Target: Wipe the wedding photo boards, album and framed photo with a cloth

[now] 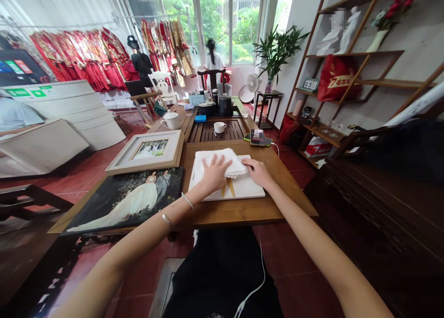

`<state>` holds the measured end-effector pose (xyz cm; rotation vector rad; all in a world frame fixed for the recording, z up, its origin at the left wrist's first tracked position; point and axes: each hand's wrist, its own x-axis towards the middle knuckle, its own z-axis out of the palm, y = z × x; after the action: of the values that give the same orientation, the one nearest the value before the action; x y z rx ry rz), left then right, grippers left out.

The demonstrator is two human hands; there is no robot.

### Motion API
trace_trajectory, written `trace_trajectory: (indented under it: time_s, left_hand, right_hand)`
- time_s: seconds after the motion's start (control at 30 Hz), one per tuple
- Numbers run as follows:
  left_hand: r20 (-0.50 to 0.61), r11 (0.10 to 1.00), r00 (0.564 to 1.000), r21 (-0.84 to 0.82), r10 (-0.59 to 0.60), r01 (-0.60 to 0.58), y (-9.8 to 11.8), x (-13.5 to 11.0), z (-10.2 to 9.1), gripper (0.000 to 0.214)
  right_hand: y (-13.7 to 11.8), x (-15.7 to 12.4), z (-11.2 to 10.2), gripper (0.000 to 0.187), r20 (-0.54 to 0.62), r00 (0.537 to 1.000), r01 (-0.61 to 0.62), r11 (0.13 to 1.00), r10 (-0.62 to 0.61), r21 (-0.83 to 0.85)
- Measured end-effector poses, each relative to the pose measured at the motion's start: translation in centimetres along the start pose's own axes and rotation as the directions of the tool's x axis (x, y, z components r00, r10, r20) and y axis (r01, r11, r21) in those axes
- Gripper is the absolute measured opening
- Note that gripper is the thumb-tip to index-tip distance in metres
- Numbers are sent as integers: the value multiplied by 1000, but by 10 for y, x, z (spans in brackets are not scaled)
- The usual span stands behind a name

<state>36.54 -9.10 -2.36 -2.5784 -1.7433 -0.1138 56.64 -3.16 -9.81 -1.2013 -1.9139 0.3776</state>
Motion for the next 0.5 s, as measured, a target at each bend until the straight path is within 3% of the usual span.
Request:
trace_trajectory:
  time_s: [0.27,0.4,0.5]
  left_hand:
    - [-36,978,977,16,211,-210,26,-51,4,64]
    - [16,941,941,-23,338,-338,40,-81,-1,69]
    - [63,899,898,-81,435,-430,34,-96,-10,71]
  right_hand:
    - [-1,0,-1,37,1,1000,-3,1000,3,23]
    - [0,1,-1,35,8,1000,-7,1000,7,29]
    - [-1,1,0,34,5,1000,-19,1000,18,22]
